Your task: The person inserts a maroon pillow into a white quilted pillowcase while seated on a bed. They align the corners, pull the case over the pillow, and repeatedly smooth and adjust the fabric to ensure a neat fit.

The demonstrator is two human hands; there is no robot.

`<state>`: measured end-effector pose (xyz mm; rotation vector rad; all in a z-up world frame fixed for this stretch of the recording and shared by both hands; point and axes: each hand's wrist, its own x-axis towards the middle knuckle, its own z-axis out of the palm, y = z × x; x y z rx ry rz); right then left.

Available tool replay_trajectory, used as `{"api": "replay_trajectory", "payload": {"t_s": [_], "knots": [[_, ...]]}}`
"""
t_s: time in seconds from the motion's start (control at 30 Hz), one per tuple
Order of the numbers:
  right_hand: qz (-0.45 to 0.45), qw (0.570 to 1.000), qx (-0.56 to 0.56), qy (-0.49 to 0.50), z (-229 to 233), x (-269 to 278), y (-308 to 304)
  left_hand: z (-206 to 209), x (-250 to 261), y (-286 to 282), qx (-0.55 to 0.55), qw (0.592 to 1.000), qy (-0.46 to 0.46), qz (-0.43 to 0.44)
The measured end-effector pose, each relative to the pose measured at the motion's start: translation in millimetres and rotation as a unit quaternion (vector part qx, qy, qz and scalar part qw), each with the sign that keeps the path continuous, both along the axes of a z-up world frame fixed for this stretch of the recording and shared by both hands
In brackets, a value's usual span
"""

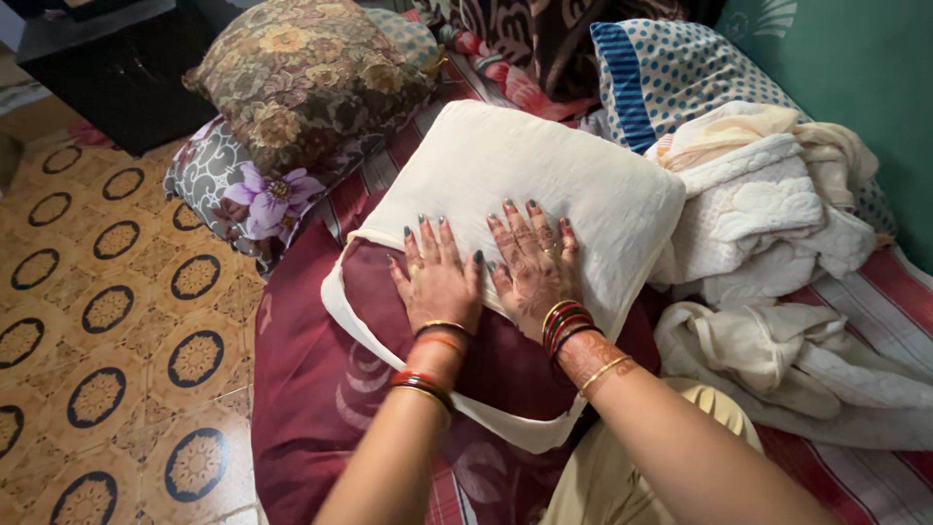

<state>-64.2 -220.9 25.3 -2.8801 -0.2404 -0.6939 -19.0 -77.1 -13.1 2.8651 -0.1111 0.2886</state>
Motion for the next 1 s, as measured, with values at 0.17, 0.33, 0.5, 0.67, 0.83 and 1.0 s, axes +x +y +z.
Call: {"api": "replay_trajectory", "payload": {"t_s": [0.17, 0.33, 0.5, 0.67, 0.83, 1.0], "knots": [[0.062, 0.996, -0.060, 0.002, -2.5, 7.8, -17.6, 9.9, -8.6, 2.0, 0.033, 0.999, -0.006, -0.012], [0.041, 0.997, -0.063, -0.035, -5.4, 18.3, -61.3, 19.7, -18.8, 10.5, 0.037, 0.999, -0.004, -0.029], [-0.074, 0.995, -0.006, -0.059, -24.3, 10.7, -99.5, 20.6, -26.9, 18.4, 0.043, 0.998, -0.007, -0.044], [-0.070, 0.977, 0.176, -0.099, -56.8, 11.3, -128.6, 19.8, -33.1, 24.3, 0.039, 0.998, -0.030, -0.049], [-0.131, 0.923, 0.340, -0.121, -82.1, 10.1, -127.4, 20.6, -40.2, 28.4, 0.022, 0.998, -0.045, -0.046], [-0.236, 0.777, 0.577, -0.088, -70.1, -7.3, -94.1, 19.3, -45.2, 28.7, 0.013, 0.999, -0.036, -0.035]]}}
